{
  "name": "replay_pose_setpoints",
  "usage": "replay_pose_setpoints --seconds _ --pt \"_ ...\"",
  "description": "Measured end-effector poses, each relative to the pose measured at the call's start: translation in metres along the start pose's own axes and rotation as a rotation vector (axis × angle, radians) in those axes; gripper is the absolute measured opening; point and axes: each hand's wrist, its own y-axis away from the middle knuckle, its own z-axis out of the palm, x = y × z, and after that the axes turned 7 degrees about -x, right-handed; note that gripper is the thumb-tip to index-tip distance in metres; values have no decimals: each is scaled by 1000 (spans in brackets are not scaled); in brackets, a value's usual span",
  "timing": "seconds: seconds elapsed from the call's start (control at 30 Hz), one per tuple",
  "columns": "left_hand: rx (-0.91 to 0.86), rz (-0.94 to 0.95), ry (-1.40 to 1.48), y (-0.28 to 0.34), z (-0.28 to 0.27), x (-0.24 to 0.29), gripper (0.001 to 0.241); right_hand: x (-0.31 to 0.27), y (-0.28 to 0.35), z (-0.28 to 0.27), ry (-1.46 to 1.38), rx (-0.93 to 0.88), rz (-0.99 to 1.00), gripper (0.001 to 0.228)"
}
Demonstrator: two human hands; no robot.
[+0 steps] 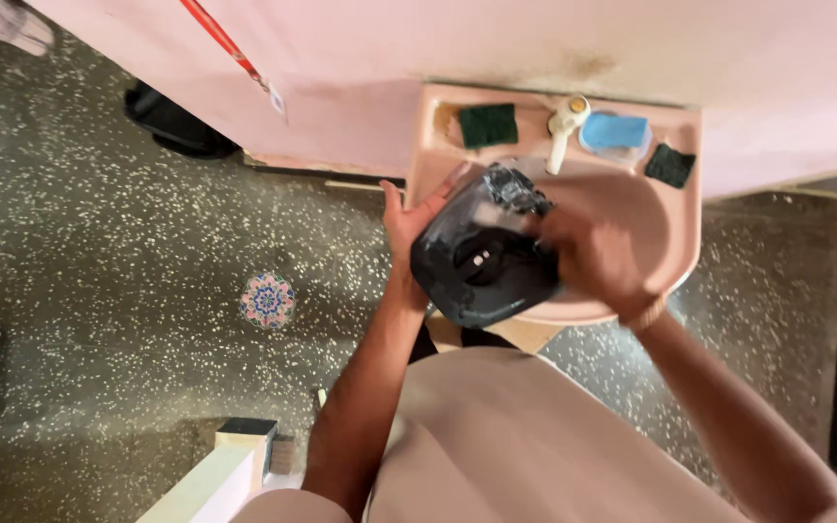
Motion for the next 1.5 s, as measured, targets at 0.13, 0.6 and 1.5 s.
replay_pose_setpoints --seconds 0.13,0.6,1.5 --pt "-150 -46 32 0 -4 5 121 18 0 11 61 -10 23 21" --pt "-48 -9 25 5 6 7 121 14 -7 13 -28 36 144 18" --pt "112 37 -9 -8 -3 -24 108 -126 -8 3 417 -244 346 40"
